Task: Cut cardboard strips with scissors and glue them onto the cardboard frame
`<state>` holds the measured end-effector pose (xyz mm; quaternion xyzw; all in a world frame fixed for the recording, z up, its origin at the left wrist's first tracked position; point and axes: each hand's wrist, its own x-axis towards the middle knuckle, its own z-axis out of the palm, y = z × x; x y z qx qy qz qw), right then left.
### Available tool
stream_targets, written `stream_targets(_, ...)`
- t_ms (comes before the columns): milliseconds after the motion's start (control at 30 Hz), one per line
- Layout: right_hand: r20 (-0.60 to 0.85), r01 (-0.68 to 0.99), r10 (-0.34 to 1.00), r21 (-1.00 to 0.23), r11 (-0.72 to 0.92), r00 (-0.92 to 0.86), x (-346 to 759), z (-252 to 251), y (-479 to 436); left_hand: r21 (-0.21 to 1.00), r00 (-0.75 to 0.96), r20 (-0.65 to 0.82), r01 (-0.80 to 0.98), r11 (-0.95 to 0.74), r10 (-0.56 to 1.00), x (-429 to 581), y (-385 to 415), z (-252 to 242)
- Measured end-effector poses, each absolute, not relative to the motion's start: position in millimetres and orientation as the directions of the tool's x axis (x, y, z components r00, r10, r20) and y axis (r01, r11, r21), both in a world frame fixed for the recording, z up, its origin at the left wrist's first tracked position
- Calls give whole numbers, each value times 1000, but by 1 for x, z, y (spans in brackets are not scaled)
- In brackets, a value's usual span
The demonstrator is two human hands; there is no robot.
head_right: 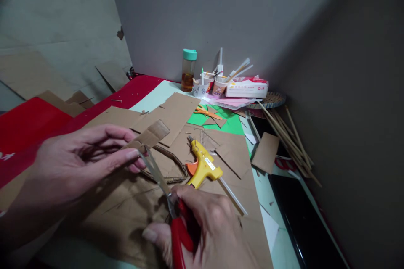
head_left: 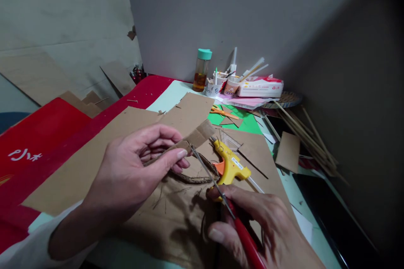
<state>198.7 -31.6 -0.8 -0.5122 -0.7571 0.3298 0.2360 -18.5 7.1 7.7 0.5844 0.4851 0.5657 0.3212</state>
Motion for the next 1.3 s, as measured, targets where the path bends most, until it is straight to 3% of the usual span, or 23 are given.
stream_targets(200, 48, 623, 922, -724, 297, -384, 198, 2, -32, 864, -191, 384, 420, -279, 903, -15, 2, 12)
stream_targets(433, 86, 638, 934, -709, 301, -346, 200, 3, -32, 916, -212, 245, 370, -154, 946, -11, -2, 18)
stream_targets(667, 29, 618, 928, -738, 270, -371, 196, 9, -31, 895, -225, 316, 393, -211, 922, -14, 0, 14)
stream_targets(833, -96, 537, 896, -826, 170, -433, 195, 10, -27, 934, -115, 304, 230, -273, 946, -20, 3, 12)
stream_targets(967, -117, 418, 837, -897, 142, -535, 196, -2, -24, 966, -121, 229, 154, -209, 966, -22, 2, 13)
stream_targets(1100, -192, 327, 804, -945, 4, -563, 195, -6, -24, 988, -112, 150, 61, -144, 982, -19, 0, 9)
stream_targets(1300, -238, 215, 774, -967, -135, -586, 193, 0, -28, 980, -154, 199, 17, -199, 968, -13, 0, 1)
